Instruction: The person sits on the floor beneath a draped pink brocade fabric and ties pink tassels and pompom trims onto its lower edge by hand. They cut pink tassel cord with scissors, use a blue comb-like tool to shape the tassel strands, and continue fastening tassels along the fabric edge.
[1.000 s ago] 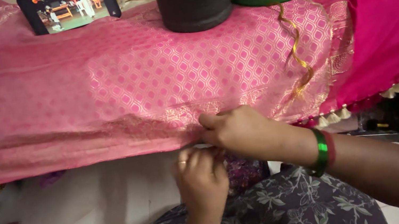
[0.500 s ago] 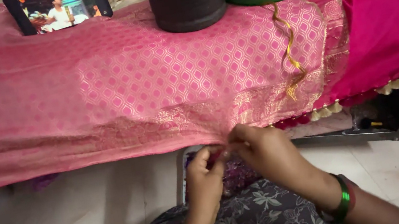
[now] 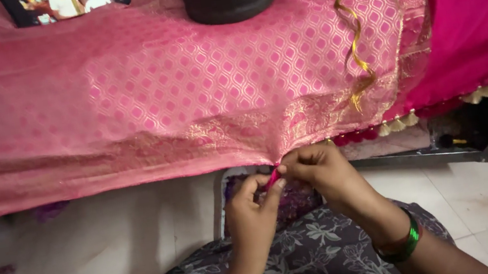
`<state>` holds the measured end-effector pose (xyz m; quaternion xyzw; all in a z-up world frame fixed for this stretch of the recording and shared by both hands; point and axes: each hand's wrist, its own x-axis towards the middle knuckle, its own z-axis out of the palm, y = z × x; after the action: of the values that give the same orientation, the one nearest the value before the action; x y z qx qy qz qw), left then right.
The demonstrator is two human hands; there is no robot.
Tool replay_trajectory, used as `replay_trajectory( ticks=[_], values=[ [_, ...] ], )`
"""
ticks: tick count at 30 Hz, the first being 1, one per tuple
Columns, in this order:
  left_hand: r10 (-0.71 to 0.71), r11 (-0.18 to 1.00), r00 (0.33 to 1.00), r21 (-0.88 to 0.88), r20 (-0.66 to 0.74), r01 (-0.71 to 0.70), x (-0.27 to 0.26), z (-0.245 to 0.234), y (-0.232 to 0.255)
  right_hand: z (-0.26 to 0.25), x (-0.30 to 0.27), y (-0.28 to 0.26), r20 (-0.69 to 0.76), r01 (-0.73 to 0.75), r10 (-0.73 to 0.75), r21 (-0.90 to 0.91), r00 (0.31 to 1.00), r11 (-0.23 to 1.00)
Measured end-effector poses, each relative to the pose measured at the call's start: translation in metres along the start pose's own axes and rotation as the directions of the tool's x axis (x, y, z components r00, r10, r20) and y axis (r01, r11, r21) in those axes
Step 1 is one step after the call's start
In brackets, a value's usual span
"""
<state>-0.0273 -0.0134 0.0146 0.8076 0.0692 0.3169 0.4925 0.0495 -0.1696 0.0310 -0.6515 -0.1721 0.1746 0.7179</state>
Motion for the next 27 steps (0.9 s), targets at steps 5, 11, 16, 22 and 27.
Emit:
replay_trajectory(
  ticks=[5,11,16,22,27],
  values=[
    [-0.394,0.788,0.901,-0.438,0.182,0.433,0.006,0.003,-0.027,-0.004,0.002,0.004,-0.025,0.015,-0.014,0.03,1.0,0.999],
    [-0.241,0.958,0.898,-0.061,0.368,0.282,0.027,-0.019,-0.003,-0.008,0.002,0.007,0.011,0.034,-0.034,0.018,0.999,0.999],
    [-0.011,1.0,0.963,0.0,0.271,0.011,0.026,-0.03,0.018,-0.006,0.002,0.002,0.007,0.019,-0.019,0.005,1.0,1.0],
    [0.121,0.985,0.992,0.116,0.049,-0.126,0.028,-0.031,0.018,-0.007,0.001,0.009,0.002,0.056,-0.056,-0.014,0.998,0.998],
    [-0.043,0.998,0.982,-0.027,0.186,0.049,0.012,-0.014,0.032,-0.006,0.004,0.006,-0.018,0.078,-0.08,-0.092,0.997,0.993]
  ],
)
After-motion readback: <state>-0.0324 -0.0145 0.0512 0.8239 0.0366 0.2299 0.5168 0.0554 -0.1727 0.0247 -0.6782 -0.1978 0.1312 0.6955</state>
